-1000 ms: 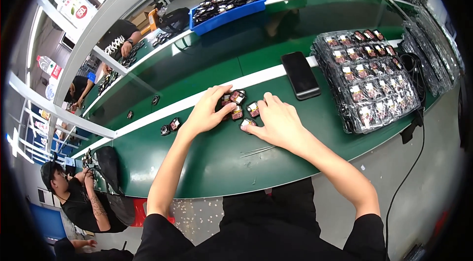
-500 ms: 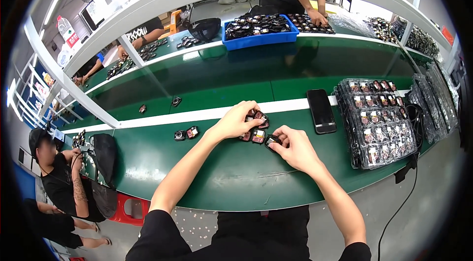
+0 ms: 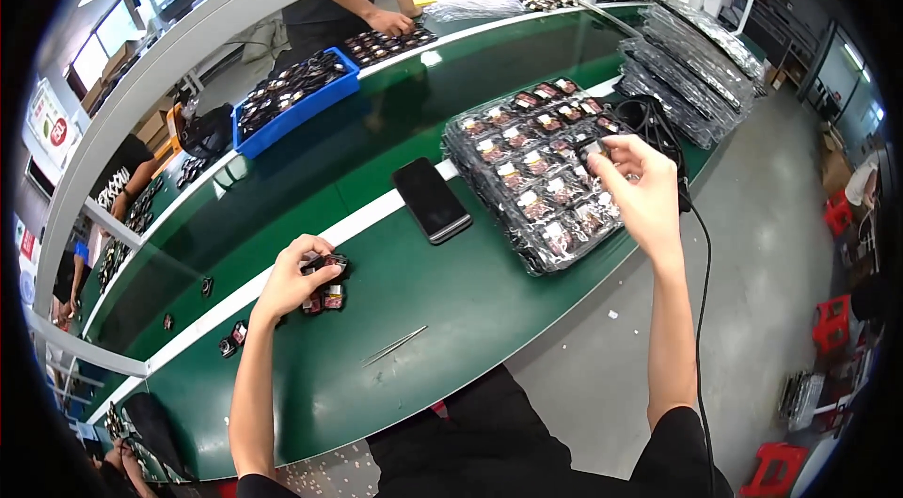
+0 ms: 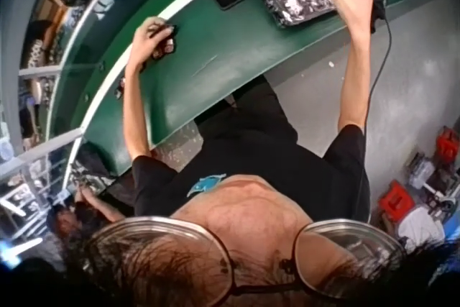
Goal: Use tweezers to carefully attach small electronic components to a watch-like device housing on an assembly line.
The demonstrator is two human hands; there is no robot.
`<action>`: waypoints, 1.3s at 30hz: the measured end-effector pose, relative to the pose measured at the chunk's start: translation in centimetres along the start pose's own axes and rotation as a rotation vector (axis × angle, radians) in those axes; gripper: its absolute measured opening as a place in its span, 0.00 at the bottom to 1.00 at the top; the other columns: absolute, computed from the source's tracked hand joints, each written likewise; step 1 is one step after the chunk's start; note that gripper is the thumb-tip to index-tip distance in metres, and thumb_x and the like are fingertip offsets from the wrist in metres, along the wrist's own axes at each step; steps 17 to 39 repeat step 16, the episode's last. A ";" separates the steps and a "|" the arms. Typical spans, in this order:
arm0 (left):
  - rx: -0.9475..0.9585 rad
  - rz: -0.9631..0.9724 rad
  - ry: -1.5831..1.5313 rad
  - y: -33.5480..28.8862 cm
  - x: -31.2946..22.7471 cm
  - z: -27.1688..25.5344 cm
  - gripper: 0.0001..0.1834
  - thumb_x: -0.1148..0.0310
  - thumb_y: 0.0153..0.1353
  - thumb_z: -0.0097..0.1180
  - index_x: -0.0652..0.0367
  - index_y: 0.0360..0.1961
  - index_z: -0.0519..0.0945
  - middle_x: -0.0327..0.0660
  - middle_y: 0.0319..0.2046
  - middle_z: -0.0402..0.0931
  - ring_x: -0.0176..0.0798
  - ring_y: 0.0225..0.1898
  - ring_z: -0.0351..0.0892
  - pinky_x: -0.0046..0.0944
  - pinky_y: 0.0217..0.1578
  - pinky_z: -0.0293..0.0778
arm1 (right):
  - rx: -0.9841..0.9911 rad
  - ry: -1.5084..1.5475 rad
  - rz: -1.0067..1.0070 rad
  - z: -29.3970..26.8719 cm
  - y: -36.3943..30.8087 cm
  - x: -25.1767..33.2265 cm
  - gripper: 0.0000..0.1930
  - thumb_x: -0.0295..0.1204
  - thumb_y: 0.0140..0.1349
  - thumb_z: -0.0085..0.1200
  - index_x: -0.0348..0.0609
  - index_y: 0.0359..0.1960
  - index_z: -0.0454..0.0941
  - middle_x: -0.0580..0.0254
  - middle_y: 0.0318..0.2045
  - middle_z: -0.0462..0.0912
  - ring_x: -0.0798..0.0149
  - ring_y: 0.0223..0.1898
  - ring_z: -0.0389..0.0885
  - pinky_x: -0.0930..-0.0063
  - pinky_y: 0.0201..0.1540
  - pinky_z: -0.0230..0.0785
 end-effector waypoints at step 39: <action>0.118 0.021 -0.209 5.9 -14.3 4.7 0.08 0.71 0.71 0.74 0.60 0.44 0.85 0.35 0.35 0.88 0.27 0.39 0.83 0.33 0.45 0.76 | -0.039 -0.242 -0.104 -0.9 7.5 -6.7 0.16 0.38 0.67 0.75 0.33 0.39 0.93 0.58 0.27 0.90 0.71 0.25 0.80 0.69 0.32 0.72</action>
Point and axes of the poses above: each hand's wrist, its own y-axis towards the middle knuckle, its own z-axis out of the palm, x = y × z, the point moved 4 cm from there along y, towards the middle knuckle
